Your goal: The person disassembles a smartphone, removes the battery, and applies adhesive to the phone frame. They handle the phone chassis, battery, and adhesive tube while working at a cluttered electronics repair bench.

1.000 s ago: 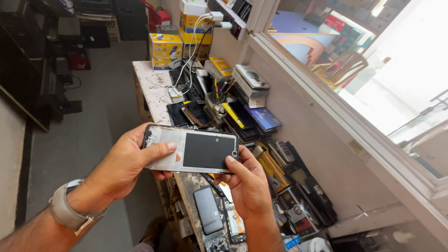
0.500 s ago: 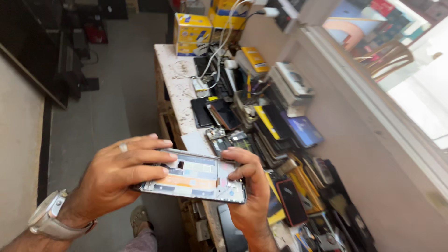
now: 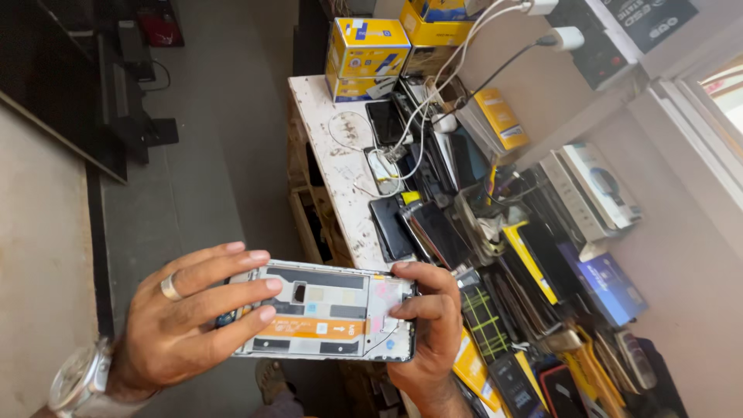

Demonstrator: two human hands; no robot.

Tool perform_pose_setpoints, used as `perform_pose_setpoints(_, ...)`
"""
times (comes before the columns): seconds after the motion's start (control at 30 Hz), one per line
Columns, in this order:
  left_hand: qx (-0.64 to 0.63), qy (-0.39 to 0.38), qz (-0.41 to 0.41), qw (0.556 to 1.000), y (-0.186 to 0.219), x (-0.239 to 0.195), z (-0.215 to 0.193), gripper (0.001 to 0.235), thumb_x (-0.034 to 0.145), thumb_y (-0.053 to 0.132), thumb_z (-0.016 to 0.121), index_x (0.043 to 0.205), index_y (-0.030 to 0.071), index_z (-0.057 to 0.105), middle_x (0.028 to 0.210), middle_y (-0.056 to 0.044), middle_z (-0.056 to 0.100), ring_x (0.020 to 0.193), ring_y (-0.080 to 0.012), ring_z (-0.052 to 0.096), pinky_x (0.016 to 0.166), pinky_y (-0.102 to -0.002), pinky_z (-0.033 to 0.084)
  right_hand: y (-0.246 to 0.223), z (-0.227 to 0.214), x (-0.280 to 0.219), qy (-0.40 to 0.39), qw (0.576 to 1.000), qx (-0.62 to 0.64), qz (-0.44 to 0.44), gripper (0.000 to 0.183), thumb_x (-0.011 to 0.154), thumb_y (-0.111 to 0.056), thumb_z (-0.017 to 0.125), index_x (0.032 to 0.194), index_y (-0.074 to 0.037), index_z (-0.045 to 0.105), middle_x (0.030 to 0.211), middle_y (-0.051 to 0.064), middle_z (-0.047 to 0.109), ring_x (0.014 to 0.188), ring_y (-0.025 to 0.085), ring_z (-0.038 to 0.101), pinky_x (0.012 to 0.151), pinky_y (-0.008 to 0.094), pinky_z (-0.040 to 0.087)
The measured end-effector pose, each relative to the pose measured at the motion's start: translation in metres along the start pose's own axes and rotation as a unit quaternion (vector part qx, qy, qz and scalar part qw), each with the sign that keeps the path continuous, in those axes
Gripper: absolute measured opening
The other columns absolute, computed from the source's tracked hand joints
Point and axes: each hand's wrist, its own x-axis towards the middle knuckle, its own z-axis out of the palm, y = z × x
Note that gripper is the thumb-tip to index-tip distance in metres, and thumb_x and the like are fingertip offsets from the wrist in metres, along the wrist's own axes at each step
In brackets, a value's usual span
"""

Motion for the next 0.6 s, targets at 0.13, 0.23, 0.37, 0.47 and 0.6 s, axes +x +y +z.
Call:
perform_pose_setpoints(0.13, -0.005, -0.011, -0.055, 0.998, -0.027, -0.003, -0.003, 0.028, 0.081, 0.019, 0.078, 0.107, 0.016, 0.067, 0.120, -0.004, 0.070, 0.122, -0.0299, 0.066, 0.106, -0.050, 0.056, 0.013, 0.018, 0.026, -0.020, 0.999, -0.018, -0.018, 0.043, 0.077, -0.016, 0.092, 0.098, -0.009, 0.056, 0.128, 0.018, 0.064, 0.112, 0.024, 0.065, 0.099, 0.035, 0.053)
perform_pose_setpoints(0.23, -0.057, -0.010, -0.097, 0.994, -0.041, 0.000, 0.008, 0.043, 0.080, 0.025, 0.079, 0.118, 0.016, 0.062, 0.129, -0.007, 0.064, 0.129, -0.0317, 0.061, 0.113, -0.051, 0.052, 0.019, 0.022, 0.035, -0.025, 0.999, -0.035, -0.030, 0.043, 0.078, -0.018, 0.092, 0.099, -0.009, 0.055, 0.129, 0.018, 0.064, 0.113, 0.026, 0.066, 0.099, 0.036, 0.054)
perform_pose_setpoints(0.37, -0.085, -0.058, -0.122, 0.987, -0.048, 0.016, 0.025, 0.085, 0.070, 0.056, 0.080, 0.135, 0.012, 0.050, 0.145, -0.013, 0.054, 0.137, -0.0337, 0.054, 0.116, -0.052, 0.044, 0.026, 0.011, 0.038, 0.012, 0.998, -0.047, -0.034, 0.046, 0.077, -0.020, 0.093, 0.101, -0.009, 0.056, 0.130, 0.019, 0.063, 0.113, 0.026, 0.067, 0.095, 0.035, 0.058)
perform_pose_setpoints(0.47, -0.039, -0.160, -0.102, 0.981, -0.055, 0.036, 0.037, 0.106, 0.065, 0.069, 0.078, 0.144, 0.007, 0.046, 0.151, -0.015, 0.050, 0.137, -0.0328, 0.052, 0.113, -0.051, 0.039, 0.031, -0.013, 0.038, 0.013, 0.996, -0.074, -0.044, 0.044, 0.080, -0.018, 0.092, 0.103, -0.008, 0.056, 0.132, 0.020, 0.062, 0.118, 0.029, 0.068, 0.097, 0.037, 0.060)
perform_pose_setpoints(0.6, -0.020, -0.251, -0.051, 0.966, -0.064, 0.067, 0.078, 0.109, 0.066, 0.063, 0.077, 0.152, 0.005, 0.043, 0.151, -0.012, 0.051, 0.137, -0.0296, 0.050, 0.112, -0.050, 0.034, 0.035, -0.047, 0.036, 0.045, 0.992, -0.114, -0.037, 0.045, 0.081, -0.017, 0.093, 0.103, -0.008, 0.055, 0.131, 0.019, 0.062, 0.119, 0.030, 0.069, 0.098, 0.037, 0.061)
